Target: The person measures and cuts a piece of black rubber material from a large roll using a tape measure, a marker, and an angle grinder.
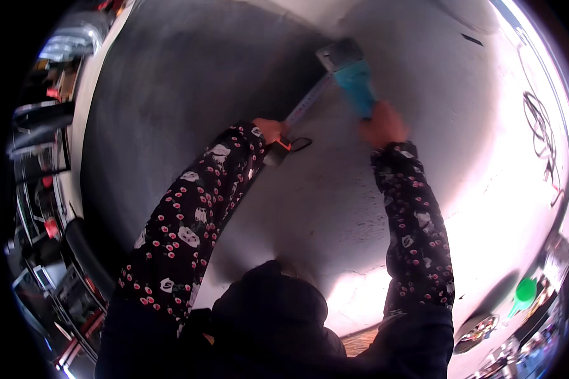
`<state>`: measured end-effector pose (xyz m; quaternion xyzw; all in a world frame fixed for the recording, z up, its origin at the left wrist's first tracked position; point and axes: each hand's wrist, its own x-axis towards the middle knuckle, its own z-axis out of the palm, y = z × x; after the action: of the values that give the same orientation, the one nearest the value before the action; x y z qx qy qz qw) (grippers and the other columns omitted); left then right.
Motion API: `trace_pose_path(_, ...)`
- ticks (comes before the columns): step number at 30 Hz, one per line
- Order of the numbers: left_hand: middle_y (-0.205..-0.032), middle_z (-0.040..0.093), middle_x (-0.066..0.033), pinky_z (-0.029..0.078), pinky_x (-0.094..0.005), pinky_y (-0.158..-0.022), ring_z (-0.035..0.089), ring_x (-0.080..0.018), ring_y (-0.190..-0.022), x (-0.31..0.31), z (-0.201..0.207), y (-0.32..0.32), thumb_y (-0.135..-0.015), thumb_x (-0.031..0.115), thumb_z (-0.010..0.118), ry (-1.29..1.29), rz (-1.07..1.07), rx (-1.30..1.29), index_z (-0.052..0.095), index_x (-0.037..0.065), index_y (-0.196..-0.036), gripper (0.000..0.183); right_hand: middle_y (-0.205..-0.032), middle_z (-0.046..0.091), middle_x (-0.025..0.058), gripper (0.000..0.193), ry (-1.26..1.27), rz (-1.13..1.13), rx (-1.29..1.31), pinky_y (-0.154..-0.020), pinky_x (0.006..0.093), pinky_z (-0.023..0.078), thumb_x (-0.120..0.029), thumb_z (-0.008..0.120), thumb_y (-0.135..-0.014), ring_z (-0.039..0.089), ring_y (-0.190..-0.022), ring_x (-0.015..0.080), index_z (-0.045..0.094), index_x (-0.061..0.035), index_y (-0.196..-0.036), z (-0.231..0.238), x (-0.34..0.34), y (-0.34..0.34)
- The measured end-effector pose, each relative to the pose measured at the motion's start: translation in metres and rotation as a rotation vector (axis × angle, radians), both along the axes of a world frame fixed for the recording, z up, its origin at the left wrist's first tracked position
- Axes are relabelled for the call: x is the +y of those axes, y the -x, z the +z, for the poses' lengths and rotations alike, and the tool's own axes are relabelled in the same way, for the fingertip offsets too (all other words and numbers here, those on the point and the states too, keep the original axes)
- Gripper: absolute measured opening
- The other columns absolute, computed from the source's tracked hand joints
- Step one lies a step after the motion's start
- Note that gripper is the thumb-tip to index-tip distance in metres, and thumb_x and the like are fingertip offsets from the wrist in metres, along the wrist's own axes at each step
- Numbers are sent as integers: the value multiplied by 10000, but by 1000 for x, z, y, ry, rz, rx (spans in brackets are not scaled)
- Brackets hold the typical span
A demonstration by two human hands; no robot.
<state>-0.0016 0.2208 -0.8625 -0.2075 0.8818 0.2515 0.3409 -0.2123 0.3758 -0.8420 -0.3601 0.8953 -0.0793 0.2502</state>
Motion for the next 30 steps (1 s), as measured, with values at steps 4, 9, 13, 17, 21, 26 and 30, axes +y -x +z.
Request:
trace_pose_path(4,-840,644,-69,469,-340,-726,620,-211,-809,18,45,-59,-851,381,476,-438,667,-176,640,122,-925,315,-897,590,228,371,84,128,167,-724,468,452,-283,603,-717,565,-878,405,522,-5,-949,-23,4,30)
trace_pose_path(9,-659,596,-37,461,-269,-557,572,-129,-586,92,21,-251,-829,467,543,-690,1075,-375,619,95,-731,393,-1015,559,238,575,-39,168,240,-811,467,415,-411,631,-712,532,-967,410,443,-50,-1119,-33,14,90)
trace_pose_path(13,-516,507,-14,409,-250,-425,489,-102,-431,129,68,-359,-819,452,572,-590,1362,-565,607,78,-736,384,-1149,513,207,763,65,236,806,-888,418,389,-498,621,-711,508,-1040,367,341,-75,-1281,20,-15,23)
trace_pose_path(17,-683,606,-89,459,-286,-621,577,-167,-658,125,32,-376,-676,754,492,-537,1212,-538,662,58,-798,726,-1187,493,174,544,692,777,361,-848,352,419,-265,639,-774,536,-1000,312,425,-69,-1233,37,-60,-43)
trace_pose_path(21,-748,629,-140,466,-304,-668,598,-217,-708,137,2,-367,-685,710,522,-370,1074,-528,660,59,-907,701,-869,607,149,224,255,949,-230,-626,309,463,-110,594,-803,609,-757,248,545,-62,-1016,66,-70,-155)
trace_pose_path(26,-701,632,-113,464,-302,-645,606,-177,-667,111,47,-342,-690,701,502,-405,1143,-378,663,53,-779,673,-654,593,118,133,143,1125,-278,-548,329,449,-169,613,-794,586,-588,267,557,-48,-805,39,-60,-248)
trace_pose_path(30,-740,639,-116,462,-297,-680,609,-199,-709,107,47,-336,-699,689,505,-335,1110,-309,674,68,-820,655,-724,614,139,135,66,1129,-301,-605,400,461,-200,558,-773,595,-706,327,587,-76,-816,20,-52,-281)
